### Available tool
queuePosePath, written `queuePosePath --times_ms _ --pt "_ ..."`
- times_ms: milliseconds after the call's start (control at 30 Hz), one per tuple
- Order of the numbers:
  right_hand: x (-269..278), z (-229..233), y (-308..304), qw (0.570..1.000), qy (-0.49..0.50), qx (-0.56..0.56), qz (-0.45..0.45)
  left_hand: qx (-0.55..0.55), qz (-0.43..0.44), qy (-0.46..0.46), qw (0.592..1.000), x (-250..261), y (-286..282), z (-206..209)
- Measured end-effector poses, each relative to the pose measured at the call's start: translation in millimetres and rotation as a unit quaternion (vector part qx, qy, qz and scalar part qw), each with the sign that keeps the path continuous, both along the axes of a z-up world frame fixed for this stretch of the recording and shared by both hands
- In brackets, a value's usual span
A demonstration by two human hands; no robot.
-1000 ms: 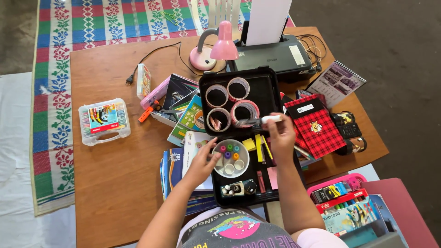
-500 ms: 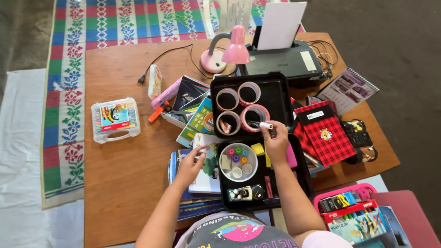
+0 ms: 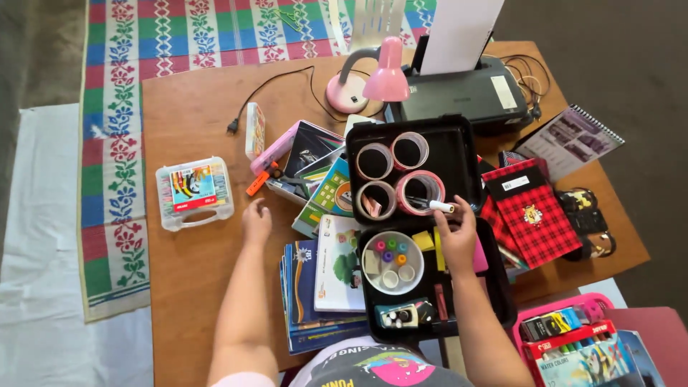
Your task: The person organizes stationery items on a wooden table. They place rolls of tape, a marker, a pencil case, and a small box into a black tray. Then they arrange several books and notebooks on the table, opening some to flip through pages before stacking them.
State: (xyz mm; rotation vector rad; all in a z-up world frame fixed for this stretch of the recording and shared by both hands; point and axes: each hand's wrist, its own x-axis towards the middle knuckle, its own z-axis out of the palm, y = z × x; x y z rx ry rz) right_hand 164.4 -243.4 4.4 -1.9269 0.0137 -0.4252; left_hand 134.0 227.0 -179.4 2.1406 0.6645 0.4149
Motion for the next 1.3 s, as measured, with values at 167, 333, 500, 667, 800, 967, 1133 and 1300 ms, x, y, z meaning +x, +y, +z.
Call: queuePosePath --times_ms 167,333,500,667,800,967,1133,1300 --pt "-21.7 6.8 -7.7 1.000 0.008 0.005 -0.018 0.027 0.028 0.187 0.982 37.0 20.2 -16.2" --pt "-56.3 19.2 -11.2 0.997 0.004 -0.064 -0.048 0.050 -0.020 0.304 0.951 61.0 27.2 2.3" --pt "-79.7 34.7 -10.9 0.982 0.163 -0.085 -0.029 0.015 -0.071 0.395 0.916 66.3 19.6 50.7" --pt "-82.0 31.8 -8.4 0.979 0.164 -0.116 -0.029 -0.042 -0.027 0.365 0.930 65.0 16.6 46.8" --pt "-80.9 28.2 -6.4 0.982 0.119 -0.144 0.007 -0.054 0.006 0.261 0.964 45.0 12.5 15.1" --pt "-71.4 22.6 1.4 0.987 0.019 -0.160 0.021 0.080 -0.008 0.158 0.984 24.8 5.5 -5.2" --pt "-64.4 32.4 10.8 0.985 -0.075 -0.154 0.027 0.174 -0.035 -0.018 0.984 25.3 16.4 -15.3" --pt "-72.7 37.8 16.4 0.989 -0.078 -0.119 0.043 -0.024 0.040 -0.037 0.998 -10.9 -16.6 62.3"
